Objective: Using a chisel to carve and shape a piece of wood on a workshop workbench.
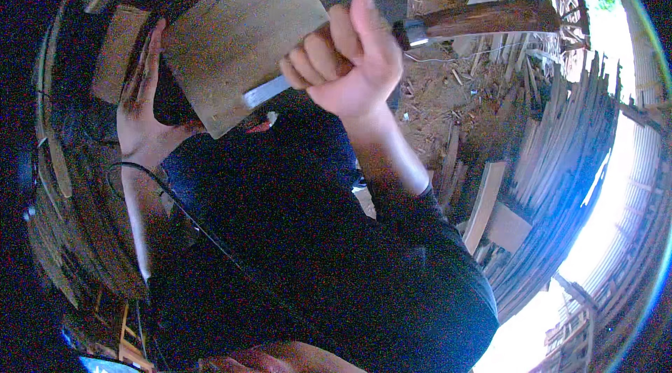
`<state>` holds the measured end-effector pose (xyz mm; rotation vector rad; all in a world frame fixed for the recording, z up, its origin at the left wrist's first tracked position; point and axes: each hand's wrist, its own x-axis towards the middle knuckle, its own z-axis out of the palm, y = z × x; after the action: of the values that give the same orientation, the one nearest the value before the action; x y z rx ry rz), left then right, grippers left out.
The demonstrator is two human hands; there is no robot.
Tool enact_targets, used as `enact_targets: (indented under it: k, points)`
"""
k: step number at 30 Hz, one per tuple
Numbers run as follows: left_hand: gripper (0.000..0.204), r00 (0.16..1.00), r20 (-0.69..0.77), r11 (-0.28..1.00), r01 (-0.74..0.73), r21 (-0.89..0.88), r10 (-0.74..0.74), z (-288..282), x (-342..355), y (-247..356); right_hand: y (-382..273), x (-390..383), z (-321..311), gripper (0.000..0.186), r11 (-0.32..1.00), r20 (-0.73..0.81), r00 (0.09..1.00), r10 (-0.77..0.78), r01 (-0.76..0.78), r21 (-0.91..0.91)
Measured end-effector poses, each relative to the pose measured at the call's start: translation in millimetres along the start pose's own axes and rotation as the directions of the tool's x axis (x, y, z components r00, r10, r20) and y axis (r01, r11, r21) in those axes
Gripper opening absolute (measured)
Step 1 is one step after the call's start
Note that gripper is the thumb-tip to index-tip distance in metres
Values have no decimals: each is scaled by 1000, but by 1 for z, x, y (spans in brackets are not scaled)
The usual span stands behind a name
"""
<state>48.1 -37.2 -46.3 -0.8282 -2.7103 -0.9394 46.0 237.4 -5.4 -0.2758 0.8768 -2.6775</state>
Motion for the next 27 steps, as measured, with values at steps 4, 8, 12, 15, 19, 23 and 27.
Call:
enact_targets:
  k: [4, 8, 12, 15, 19, 23, 27]
  points:
    - [78, 1000, -18, 999, 1, 34, -1, 2, 4, 4, -31, -12, -15, 51, 964, -71, 980, -185, 166, -208]
    - [62, 999, -34, 996, 34, 87, -31, -3, 4, 11, -64, -28, -32, 54, 975, -139, 965, -221, 223, -3]
    - [48, 1000, -11, 995, -1, 100, 2, -6, 5, 12, -6, -19, 4, 53, 975, -87, 982, -168, 152, -161]
    - [59, 1000, -1, 995, 17, 102, -17, -13, 5, 14, 19, -8, 18, 53, 992, 27, 996, -81, 83, -92]
    - [82, 999, 2, 995, 37, 90, -38, -15, 7, 10, 1, -8, 8, 53, 983, 5, 991, -135, 135, -122]
    - [107, 998, 8, 995, 62, 78, -63, -16, 8, 6, -36, -19, -12, 52, 967, -53, 977, -207, 196, -159]
    - [133, 997, 37, 995, 71, 66, -74, -15, 8, 5, 16, -15, 11, 53, 989, -55, 988, -145, 146, 20]
